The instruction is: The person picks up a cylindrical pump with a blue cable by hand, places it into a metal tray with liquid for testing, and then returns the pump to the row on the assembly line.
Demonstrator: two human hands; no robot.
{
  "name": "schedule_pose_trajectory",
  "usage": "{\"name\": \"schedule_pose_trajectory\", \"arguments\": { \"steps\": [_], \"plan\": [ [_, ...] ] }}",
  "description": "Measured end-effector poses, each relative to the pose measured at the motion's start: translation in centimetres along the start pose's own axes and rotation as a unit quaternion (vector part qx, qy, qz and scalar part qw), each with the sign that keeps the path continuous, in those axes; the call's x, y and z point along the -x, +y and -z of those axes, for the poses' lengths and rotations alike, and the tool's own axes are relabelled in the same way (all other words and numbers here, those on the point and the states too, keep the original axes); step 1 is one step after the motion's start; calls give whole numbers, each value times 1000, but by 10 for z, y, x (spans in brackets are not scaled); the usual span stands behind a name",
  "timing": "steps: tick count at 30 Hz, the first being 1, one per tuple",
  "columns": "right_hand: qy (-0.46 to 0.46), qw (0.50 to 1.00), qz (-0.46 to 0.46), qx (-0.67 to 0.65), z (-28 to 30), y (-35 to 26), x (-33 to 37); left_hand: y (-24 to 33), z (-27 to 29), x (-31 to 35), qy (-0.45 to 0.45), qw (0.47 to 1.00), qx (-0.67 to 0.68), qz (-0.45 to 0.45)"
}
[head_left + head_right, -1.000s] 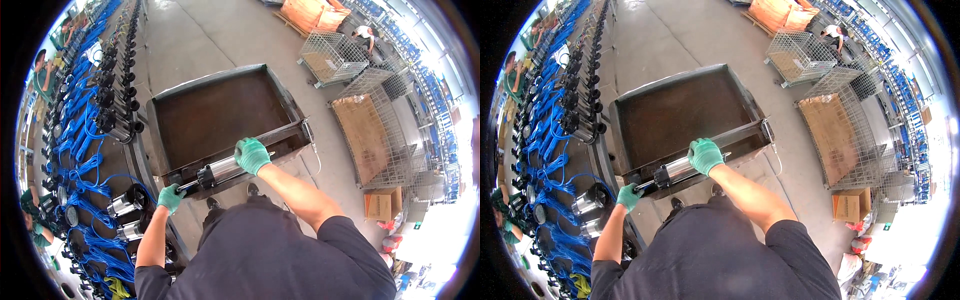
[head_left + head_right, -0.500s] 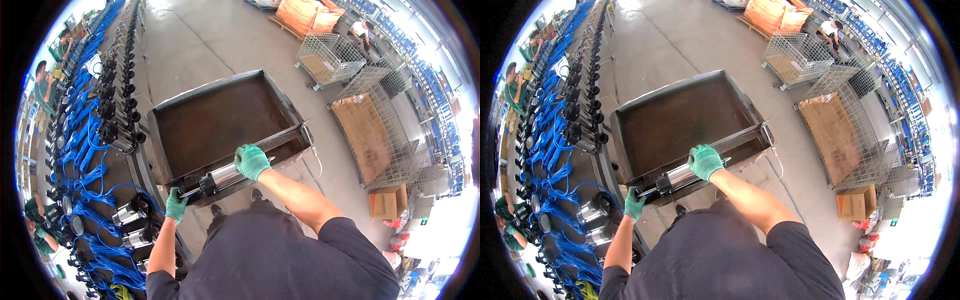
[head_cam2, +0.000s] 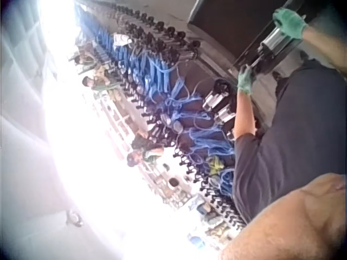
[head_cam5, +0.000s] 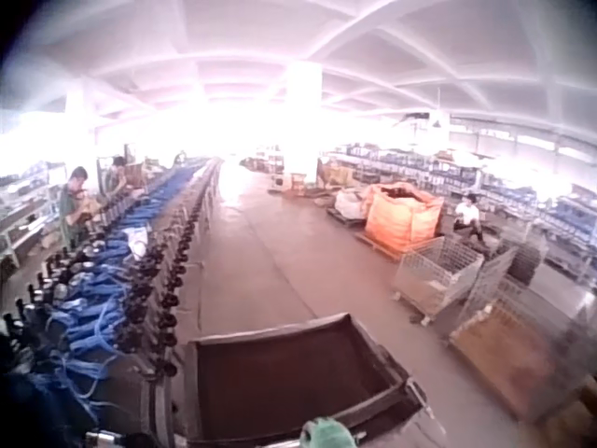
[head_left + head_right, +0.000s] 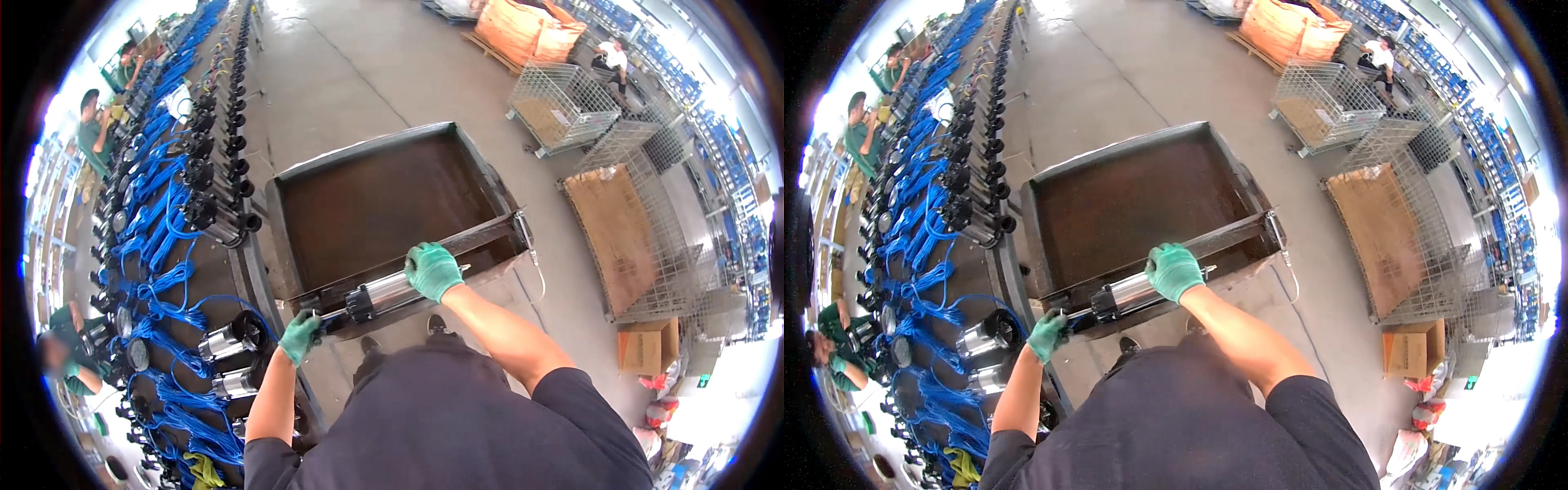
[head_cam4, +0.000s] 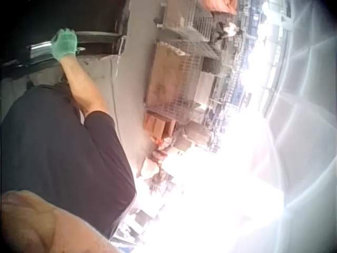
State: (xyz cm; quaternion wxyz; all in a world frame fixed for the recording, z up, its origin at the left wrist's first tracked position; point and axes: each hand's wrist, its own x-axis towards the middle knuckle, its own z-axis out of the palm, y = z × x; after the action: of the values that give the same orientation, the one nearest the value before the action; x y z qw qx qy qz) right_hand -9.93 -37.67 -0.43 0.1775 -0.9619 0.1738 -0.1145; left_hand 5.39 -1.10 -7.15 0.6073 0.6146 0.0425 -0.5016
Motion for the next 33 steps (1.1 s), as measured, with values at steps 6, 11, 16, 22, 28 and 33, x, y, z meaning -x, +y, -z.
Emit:
{"name": "schedule_pose_trajectory", "arguments": {
  "steps": [6, 11, 16, 22, 28, 33],
  "plan": [
    [10, 1000, 4, -18, 0, -3, -1, -15, 0, 2, 8, 964, -183, -195],
    [6, 1000, -2, -2, 1, -3, 0, 33, -11, 10, 31, 882, -470, -3],
    [13, 1000, 3, -7, 3, -7, 0, 10, -8, 1, 116, 740, -654, -104],
    [11, 1000, -3, -14, 5, -5, -1, 24, 7, 7, -35, 987, -84, 129],
    [16, 1000, 3, -13, 5, -10, -1, -34, -2, -15, 76, 940, -234, -238],
    [22, 1000, 0, -7, -2, 0, 1, 0, -1, -12, 51, 893, -422, -148]
  ]
}}
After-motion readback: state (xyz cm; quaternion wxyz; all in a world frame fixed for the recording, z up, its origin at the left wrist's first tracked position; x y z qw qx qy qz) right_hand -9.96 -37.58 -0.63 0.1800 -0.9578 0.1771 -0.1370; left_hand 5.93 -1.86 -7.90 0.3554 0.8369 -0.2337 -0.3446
